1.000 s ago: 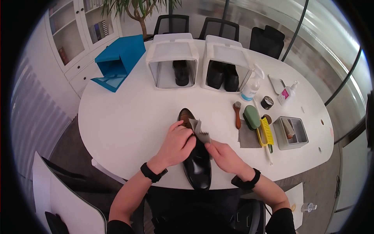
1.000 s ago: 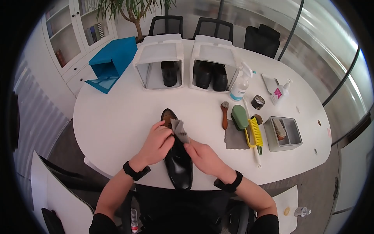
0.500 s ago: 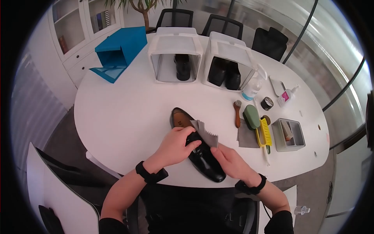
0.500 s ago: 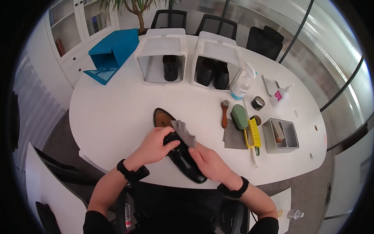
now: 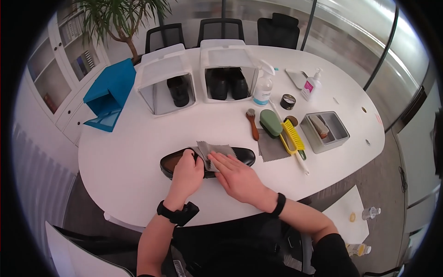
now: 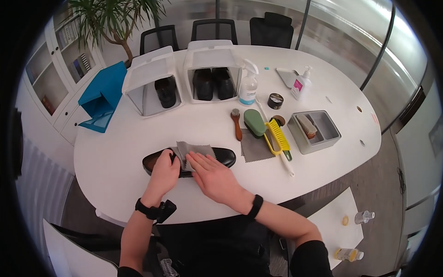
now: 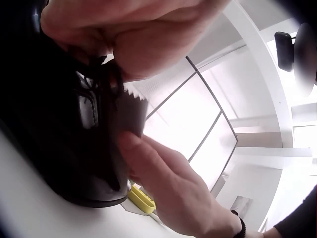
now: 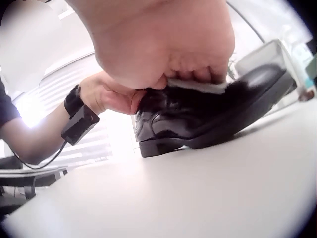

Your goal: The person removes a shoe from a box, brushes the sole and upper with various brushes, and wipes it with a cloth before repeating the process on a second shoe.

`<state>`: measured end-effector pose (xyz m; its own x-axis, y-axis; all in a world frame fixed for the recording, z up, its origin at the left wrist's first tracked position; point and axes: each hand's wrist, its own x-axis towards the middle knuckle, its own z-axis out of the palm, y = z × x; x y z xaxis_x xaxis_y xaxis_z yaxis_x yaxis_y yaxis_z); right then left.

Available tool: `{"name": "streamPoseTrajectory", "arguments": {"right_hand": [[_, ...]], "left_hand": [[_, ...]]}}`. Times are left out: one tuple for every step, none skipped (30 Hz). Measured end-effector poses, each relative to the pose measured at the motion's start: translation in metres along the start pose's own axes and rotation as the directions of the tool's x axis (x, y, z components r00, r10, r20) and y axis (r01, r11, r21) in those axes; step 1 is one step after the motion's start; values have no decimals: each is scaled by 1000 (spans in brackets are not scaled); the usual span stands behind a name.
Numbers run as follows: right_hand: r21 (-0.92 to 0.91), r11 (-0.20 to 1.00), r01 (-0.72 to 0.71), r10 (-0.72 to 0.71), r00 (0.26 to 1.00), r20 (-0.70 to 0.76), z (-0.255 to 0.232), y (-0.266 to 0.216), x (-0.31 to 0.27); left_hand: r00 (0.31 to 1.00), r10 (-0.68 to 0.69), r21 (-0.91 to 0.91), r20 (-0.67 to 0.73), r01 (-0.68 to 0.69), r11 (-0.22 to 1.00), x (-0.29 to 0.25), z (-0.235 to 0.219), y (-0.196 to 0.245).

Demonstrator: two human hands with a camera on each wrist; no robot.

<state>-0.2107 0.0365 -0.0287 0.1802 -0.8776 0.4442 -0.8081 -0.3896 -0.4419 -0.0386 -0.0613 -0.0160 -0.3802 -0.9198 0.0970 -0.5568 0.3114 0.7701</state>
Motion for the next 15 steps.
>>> {"name": "streamPoseTrajectory", "arguments": {"right_hand": [[-3,1000,-3,3,1000,1,-8,6,-8],[-76,997,-19,22,999,28,-16,14,-17],[-149,988,-31,39,998,55,-25,22,-25],[-192,980,-46,60,996,67,-32,30,-32],[-196,980,-42,56,996,67,-37,36,-36],[-141,979,-146,150,988,24,-41,39,-39],[-79,965,-249,249,968,-17,-43,42,-42],[-37,966,-256,256,967,-18,-42,46,-42],[-29,965,-261,261,965,-33,-39,46,-42],[-38,978,-207,206,978,-20,-34,43,-41],[-46,987,-152,151,988,-14,-28,40,-39],[-36,986,-161,159,986,-50,-22,37,-34],[-90,987,-133,131,991,-30,-15,33,-29],[-149,983,-107,107,994,-7,-8,29,-23],[-92,993,-76,74,997,-16,4,24,-17]], "left_hand": [[999,-37,44,13,36,998,0,0,0],[999,-45,28,15,45,999,1,1,0],[999,-45,24,12,45,999,1,0,2],[999,-48,38,21,47,998,-1,-2,6],[998,-50,54,29,48,997,-1,-3,9],[999,-48,53,27,46,998,0,-4,8],[989,-97,-120,114,110,987,3,-7,6],[969,-127,-277,211,184,943,6,-9,5],[969,-120,-263,214,175,949,7,-9,1],[956,-23,-425,292,152,892,7,-8,-4],[931,86,-570,354,142,809,7,-11,-7],[909,132,-583,395,137,801,6,-17,-3],[901,166,-485,401,55,873,7,-18,-16],[909,184,-349,373,-47,936,7,-17,-22],[913,213,-206,348,-147,967,7,-19,-17]]}}
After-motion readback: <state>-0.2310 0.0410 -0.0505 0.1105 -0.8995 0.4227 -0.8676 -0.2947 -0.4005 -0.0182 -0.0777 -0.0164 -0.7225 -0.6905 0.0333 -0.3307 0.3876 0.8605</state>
